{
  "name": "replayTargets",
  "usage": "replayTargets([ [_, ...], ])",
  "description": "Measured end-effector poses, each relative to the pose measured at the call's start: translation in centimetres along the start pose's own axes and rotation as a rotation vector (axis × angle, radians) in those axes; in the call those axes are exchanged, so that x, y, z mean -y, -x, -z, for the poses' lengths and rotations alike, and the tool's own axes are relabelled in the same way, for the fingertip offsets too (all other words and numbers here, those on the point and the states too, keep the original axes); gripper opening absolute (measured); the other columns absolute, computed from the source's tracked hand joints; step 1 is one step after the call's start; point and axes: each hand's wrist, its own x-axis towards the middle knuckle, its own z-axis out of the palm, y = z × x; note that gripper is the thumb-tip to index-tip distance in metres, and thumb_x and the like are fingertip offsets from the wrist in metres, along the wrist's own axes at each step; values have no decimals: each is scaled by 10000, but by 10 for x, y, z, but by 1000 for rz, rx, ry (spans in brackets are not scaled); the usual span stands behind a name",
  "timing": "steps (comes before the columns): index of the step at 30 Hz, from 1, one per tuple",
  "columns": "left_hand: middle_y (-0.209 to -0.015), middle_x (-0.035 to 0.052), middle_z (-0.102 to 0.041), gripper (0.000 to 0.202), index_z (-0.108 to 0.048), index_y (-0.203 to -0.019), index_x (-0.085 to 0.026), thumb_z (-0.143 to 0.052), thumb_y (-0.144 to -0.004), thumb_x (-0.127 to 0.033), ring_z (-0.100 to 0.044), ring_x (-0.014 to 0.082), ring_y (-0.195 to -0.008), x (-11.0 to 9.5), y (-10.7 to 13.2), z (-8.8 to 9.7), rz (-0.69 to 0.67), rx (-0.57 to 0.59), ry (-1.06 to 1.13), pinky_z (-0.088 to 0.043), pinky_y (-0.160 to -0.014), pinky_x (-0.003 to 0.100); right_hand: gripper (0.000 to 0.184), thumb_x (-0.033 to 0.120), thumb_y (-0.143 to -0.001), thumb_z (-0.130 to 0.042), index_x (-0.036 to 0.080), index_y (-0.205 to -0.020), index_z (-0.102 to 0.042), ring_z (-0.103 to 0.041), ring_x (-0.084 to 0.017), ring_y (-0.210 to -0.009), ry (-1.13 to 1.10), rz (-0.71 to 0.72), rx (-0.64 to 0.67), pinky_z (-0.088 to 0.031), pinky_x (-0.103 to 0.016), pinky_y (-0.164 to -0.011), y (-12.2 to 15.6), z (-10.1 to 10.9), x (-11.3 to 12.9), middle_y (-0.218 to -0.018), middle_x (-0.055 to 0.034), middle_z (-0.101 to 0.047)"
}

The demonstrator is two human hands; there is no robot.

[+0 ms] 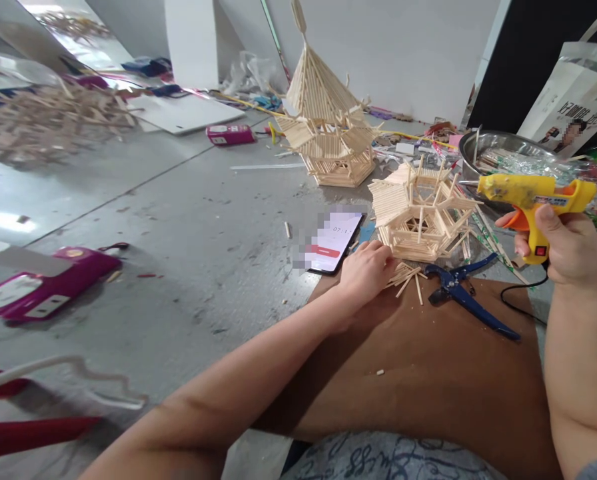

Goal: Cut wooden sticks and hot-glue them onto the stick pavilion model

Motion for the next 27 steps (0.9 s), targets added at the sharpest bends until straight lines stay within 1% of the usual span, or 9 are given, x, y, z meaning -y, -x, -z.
replayTargets([
  [4,-823,49,-632,306,-609,-757,-193,-376,-840,-374,-551,202,-832,5,-3,-1,-5,-12,-37,-407,-652,289,228,406,-758,-559,183,-789,-597,-451,-83,-322,13,-15,23,-327,-244,-312,1,1,-2,-693,-44,-663],
  [7,-823,52,-644,304,-608,-750,-191,-387,-835,-382,-553,212,-848,8,-5,2,20,7,-49,-405,-635,290,226,406,-763,-552,185,-783,-598,-448,-79,-327,21,-24,28,-322,-244,-318,1,1,-2,-705,-43,-663],
  [11,-842,45,-656,291,-605,-755,-198,-392,-828,-382,-564,220,-864,12,-10,5,69,31,-50,-400,-595,286,248,418,-744,-570,188,-828,-608,-463,-86,-357,13,-26,26,-347,-254,-335,2,0,-2,-719,-46,-663],
  [14,-853,49,-661,296,-602,-757,-197,-371,-831,-365,-577,214,-859,15,-17,5,85,39,-49,-405,-617,284,250,422,-756,-554,181,-795,-609,-452,-79,-346,23,-37,38,-332,-247,-326,2,0,-1,-718,-48,-664],
  [16,-866,58,-660,302,-601,-767,-193,-354,-833,-355,-583,208,-854,16,-20,6,79,56,-43,-408,-630,281,250,411,-760,-553,174,-815,-613,-449,-77,-349,20,-41,43,-336,-249,-332,2,0,-1,-723,-55,-667],
  [19,-861,59,-662,303,-598,-779,-202,-350,-821,-372,-597,207,-807,17,-21,12,88,118,-25,-404,-604,278,254,394,-758,-562,172,-871,-611,-443,-77,-353,4,-33,45,-352,-257,-348,2,-1,-1,-722,-57,-667],
  [22,-805,47,-663,280,-596,-768,-218,-391,-788,-408,-602,214,-757,19,-16,25,94,225,-25,-392,-568,272,241,396,-755,-564,179,-853,-598,-448,-81,-347,10,-30,32,-345,-253,-338,2,-2,0,-712,-49,-665],
  [25,-819,46,-657,271,-593,-773,-219,-419,-764,-426,-601,220,-766,22,-8,36,49,329,-34,-398,-574,272,262,416,-746,-568,171,-832,-599,-457,-84,-355,30,-33,27,-352,-253,-339,2,-3,0,-717,-57,-665],
  [27,-845,57,-650,280,-592,-801,-212,-424,-758,-431,-603,224,-775,24,-4,40,23,379,-62,-410,-592,277,276,419,-746,-566,167,-852,-605,-456,-84,-364,41,-37,35,-363,-256,-349,2,-3,0,-722,-64,-667],
])
